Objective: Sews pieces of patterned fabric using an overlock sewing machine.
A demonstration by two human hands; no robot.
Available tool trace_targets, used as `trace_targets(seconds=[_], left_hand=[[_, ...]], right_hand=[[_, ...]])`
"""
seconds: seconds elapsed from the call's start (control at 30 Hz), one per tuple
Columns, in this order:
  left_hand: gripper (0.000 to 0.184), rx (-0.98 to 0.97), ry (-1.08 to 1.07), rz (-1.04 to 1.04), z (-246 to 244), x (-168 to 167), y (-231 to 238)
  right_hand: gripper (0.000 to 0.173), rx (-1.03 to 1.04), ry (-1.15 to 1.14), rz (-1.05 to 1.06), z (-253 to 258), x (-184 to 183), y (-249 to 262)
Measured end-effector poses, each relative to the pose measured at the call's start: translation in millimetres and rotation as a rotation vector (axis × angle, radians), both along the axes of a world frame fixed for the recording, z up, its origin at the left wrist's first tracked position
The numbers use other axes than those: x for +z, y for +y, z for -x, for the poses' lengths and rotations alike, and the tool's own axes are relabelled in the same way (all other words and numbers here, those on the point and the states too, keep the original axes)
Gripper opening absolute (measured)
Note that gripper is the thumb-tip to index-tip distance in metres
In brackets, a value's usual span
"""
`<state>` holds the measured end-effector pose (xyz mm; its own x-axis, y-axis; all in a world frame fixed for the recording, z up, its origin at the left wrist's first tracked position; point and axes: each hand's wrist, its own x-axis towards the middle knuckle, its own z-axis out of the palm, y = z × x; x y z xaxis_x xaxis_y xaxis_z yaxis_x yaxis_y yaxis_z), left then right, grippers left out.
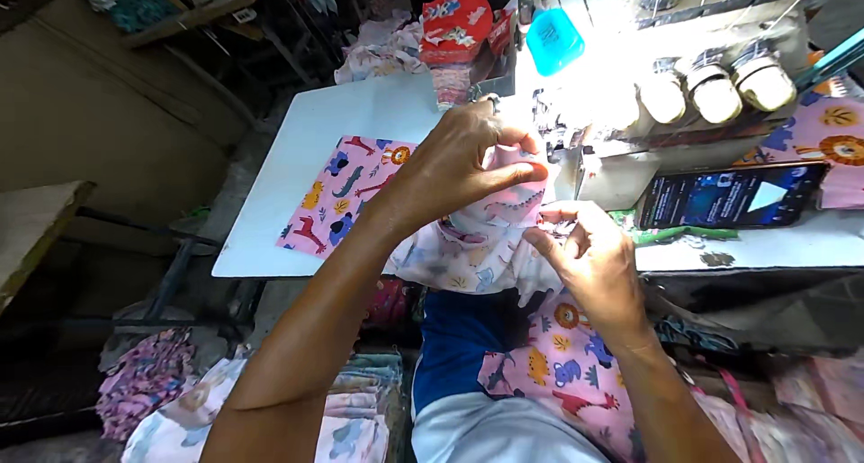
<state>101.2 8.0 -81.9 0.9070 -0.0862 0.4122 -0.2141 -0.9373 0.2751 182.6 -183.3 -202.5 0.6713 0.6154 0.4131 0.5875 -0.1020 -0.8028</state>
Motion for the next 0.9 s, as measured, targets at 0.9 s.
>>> trace_targets(seconds=[0.9], left_hand=[[0.021,-0.021,-0.021,0.014,1.3,-1.1,0.6]], right_hand=[[0.026,0.176,0.133,-0.078,-2.5,-4.2,0.9]])
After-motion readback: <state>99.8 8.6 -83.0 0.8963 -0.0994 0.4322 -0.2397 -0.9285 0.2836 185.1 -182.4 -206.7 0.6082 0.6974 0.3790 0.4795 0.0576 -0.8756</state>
